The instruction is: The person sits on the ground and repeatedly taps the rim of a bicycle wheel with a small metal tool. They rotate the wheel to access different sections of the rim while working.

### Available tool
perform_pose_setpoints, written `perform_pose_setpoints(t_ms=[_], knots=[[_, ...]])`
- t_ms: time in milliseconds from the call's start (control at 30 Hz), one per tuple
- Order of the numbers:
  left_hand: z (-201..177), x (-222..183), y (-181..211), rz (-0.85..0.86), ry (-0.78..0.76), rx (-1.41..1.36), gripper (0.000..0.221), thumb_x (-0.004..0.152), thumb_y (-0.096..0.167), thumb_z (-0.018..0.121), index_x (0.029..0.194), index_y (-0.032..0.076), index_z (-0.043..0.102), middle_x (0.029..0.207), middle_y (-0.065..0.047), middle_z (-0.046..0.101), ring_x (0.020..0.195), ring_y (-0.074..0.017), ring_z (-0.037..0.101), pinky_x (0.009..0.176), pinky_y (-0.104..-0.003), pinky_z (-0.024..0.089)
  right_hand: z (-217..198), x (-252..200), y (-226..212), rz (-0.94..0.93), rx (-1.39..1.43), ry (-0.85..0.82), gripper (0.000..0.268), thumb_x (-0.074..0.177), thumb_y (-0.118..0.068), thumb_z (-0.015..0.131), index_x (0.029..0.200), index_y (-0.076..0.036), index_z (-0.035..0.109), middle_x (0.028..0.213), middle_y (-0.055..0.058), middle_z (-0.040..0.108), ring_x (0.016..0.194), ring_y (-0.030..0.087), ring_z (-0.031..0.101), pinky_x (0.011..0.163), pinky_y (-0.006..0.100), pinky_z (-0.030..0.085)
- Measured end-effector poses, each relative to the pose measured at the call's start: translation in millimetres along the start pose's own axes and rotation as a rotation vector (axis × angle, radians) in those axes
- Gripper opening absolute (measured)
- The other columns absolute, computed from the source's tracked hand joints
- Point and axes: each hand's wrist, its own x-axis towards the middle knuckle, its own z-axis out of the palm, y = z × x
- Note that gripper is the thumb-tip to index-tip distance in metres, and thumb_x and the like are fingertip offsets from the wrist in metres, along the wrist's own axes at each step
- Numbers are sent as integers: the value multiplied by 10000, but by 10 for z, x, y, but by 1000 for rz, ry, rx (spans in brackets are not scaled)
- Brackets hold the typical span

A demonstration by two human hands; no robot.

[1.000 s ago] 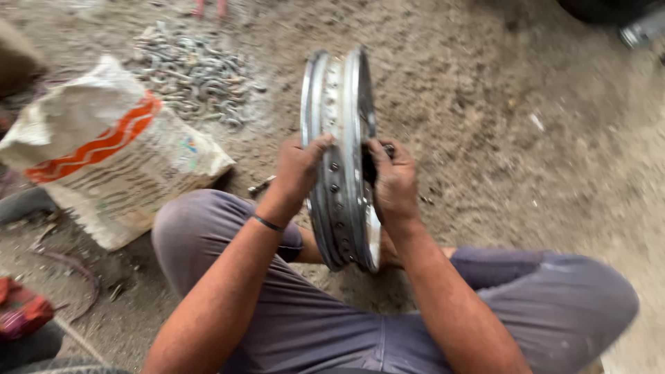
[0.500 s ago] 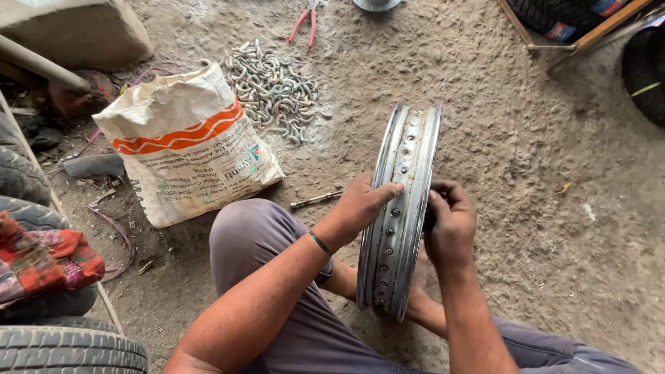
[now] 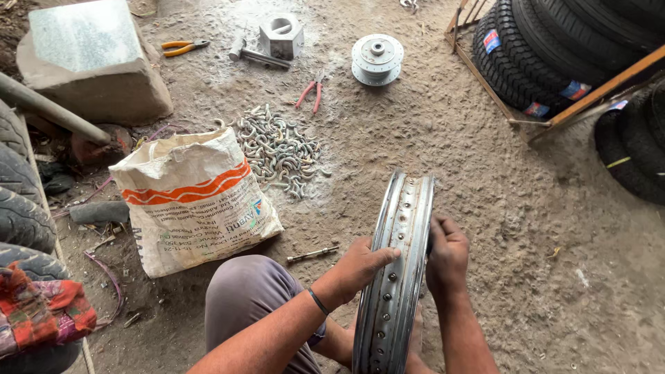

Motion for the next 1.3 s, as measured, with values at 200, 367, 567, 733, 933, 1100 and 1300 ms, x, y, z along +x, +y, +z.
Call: perform_pose_setpoints(t_ms=[200, 367, 567, 733, 933, 1100, 1300], knots=[[4, -80, 78, 3, 19, 43, 272, 968, 213, 634, 1122, -10, 655, 914, -54, 726, 774, -134, 689, 718, -302, 583, 242, 103, -62, -146, 1, 23, 477, 1091, -337, 448, 1361, 44, 548, 1214, 156, 682, 1080, 189, 664, 970, 327, 529], [-32, -98, 48, 32, 28, 137, 291, 986, 230, 636, 1090, -41, 665, 883, -71, 727, 742, -143, 688, 691, -308, 581, 39, 154, 207, 97, 146, -98, 672, 1059, -503, 337, 1434, 16, 545, 1138, 165, 724, 982, 208, 676, 881, 360, 544], [23, 66, -94, 41, 99, 148, 317, 969, 251, 683, 1092, -40, 704, 899, -74, 732, 750, -125, 668, 676, -306, 569, -439, 890, 1250, -750, -1025, 185, 590, 1057, -283, 581, 1504, 91, 491, 879, 114, 665, 738, 217, 631, 605, 365, 515], [1, 93, -51, 88, -13, 48, 314, 961, 248, 678, 1092, -37, 707, 900, -56, 739, 755, -125, 684, 697, -294, 578, -420, 868, 1242, -172, -89, 88, 459, 1192, -200, 594, 921, 166, 548, 738, 99, 621, 664, 176, 576, 529, 330, 464], [-9, -13, -155, 62, 59, 152, 340, 939, 278, 677, 1069, -35, 712, 860, -65, 733, 707, -134, 684, 644, -303, 572, 48, -273, 403, -93, 22, 127, 263, 892, -115, 655, 1143, -43, 683, 997, 4, 738, 840, 83, 667, 735, 226, 553], [-66, -4, -52, 65, 35, 136, 365, 964, 314, 660, 1074, -31, 702, 861, -57, 719, 717, -126, 674, 661, -285, 558, 143, -409, 73, -238, -158, 130, 308, 912, -110, 711, 1189, -18, 610, 947, 55, 689, 810, 115, 660, 692, 247, 557], [-77, -8, -76, 72, 69, 121, 336, 930, 285, 682, 1077, -16, 703, 864, -48, 720, 706, -113, 665, 643, -285, 556, -134, -842, 430, 92, 240, 30, 171, 1012, -59, 675, 1075, 74, 589, 908, 133, 675, 713, 170, 650, 618, 297, 556]])
